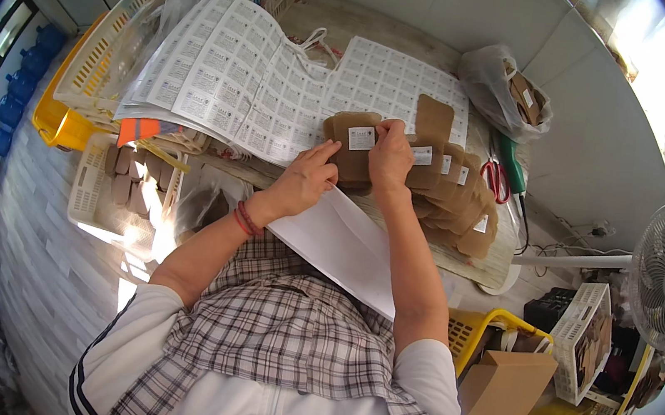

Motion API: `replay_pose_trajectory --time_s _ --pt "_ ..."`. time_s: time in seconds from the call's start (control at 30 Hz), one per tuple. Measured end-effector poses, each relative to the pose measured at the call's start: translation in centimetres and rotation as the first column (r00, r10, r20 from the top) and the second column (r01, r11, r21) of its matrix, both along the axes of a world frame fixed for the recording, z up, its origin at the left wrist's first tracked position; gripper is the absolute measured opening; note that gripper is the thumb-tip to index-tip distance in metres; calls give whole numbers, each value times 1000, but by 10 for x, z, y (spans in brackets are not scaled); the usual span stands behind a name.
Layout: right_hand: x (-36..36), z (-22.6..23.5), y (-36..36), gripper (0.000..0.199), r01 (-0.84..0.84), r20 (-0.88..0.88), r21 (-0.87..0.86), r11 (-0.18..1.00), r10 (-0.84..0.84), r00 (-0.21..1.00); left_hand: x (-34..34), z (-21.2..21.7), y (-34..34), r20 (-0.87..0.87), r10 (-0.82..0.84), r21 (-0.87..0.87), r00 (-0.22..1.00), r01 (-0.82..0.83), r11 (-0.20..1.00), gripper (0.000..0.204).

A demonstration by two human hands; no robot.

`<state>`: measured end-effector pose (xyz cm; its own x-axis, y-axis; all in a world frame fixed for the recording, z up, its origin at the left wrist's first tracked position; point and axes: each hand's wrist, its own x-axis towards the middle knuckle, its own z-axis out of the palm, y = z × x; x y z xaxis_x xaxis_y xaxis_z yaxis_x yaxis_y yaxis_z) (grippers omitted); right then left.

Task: The person repeatedly peels small white labels from a sheet and affixes them to brown paper pouches on a table. The person handles the pouches one at a time, placing each labeled pouch into a growing stack.

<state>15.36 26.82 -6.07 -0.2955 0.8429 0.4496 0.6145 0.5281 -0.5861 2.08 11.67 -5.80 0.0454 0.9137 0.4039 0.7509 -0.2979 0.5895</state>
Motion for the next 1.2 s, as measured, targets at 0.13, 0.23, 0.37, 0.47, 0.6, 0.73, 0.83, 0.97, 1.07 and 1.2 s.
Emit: replay_pose_trajectory --time_s 0.13,0.23,0.37,0.47,0.6,0.73,0.83,0.97,1.07,1.2 --pt "12 20 -4 7 53 3 -23 998 -53 999 -3 -7 1 25 22 -33 999 -22 999 5" --pt "36 36 4 8 137 -80 91 986 -130 988 -5 -5 0 32 11 -51 999 -9 999 5" --pt "83 69 13 13 310 -105 144 940 -297 949 -5 3 -10 36 10 21 999 -11 1000 6" --pt "112 72 15 25 381 79 242 892 -410 909 -5 17 -19 102 5 -57 995 0 998 7" --pt "85 68 -53 29 43 187 473 880 -148 971 -7 21 -31 288 54 -258 956 23 966 11" --pt "40 32 -137 17 -249 -82 -152 956 239 968 -9 26 -38 477 58 -343 877 125 931 22" --pt "30 19 -148 15 -261 -126 -118 958 247 961 -12 31 -42 548 88 -399 832 167 902 28" --pt "25 15 -151 12 -255 -145 68 965 262 954 -17 25 -45 617 98 -387 781 193 902 25" --pt "26 16 -152 12 -267 -153 166 949 292 944 -23 25 -45 762 172 -412 625 262 873 22" --pt "26 11 -147 12 -309 -163 283 908 363 917 -31 24 -48 802 242 -458 546 301 837 19"
